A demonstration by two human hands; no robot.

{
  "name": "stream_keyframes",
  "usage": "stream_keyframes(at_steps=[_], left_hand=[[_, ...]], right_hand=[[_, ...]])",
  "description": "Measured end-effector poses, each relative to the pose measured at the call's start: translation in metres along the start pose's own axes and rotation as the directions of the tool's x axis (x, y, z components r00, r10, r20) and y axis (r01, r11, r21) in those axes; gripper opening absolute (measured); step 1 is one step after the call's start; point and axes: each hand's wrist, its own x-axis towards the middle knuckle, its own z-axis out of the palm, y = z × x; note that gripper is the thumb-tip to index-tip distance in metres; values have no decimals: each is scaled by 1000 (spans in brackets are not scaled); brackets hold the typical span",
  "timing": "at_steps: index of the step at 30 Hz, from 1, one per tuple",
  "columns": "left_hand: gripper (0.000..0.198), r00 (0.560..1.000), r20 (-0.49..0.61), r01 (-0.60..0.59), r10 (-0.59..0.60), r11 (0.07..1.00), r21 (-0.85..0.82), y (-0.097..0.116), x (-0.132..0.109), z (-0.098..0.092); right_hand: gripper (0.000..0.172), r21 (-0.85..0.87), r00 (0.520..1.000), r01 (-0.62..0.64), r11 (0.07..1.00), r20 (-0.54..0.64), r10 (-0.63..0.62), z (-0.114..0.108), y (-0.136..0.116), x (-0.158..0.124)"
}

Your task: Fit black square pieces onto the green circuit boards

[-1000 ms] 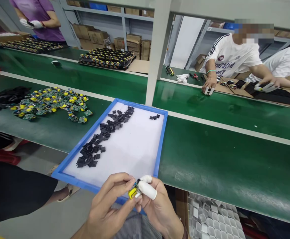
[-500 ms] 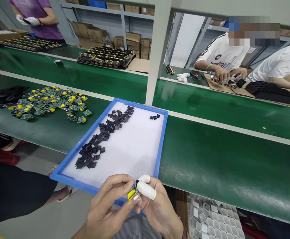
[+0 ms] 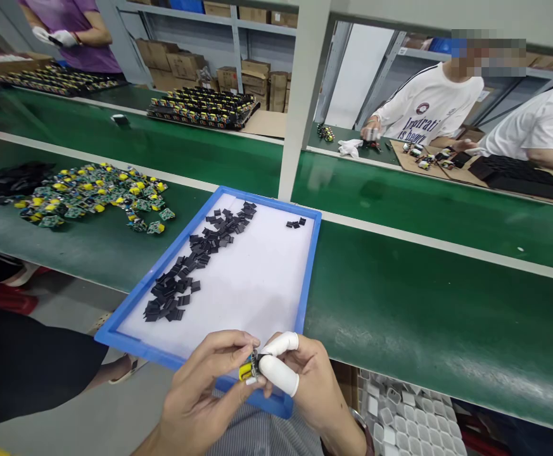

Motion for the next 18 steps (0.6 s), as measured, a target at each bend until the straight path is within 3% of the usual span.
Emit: stream_keyframes(at_steps=[4,8,13,18], left_hand=[[47,994,1,111,-112,989,-93,-8,-6,-3],[47,988,16,152,-152,973,-175,-15,-10,-5],[46,987,46,160,-154,967,-197,-15,-7,-4],[43,974,69,225,-216,958,-176,-16,-9,-1]], right_hand=[[6,-235,992,122,964,-9,-127,7,-5,-4],[10,-492,968,242,836,64,-243,14,-16,-7],[11,-623,965,261,738,159,-207,15,-32,-7],[16,-711,935,343,613,200,-292,17,-33,-7]])
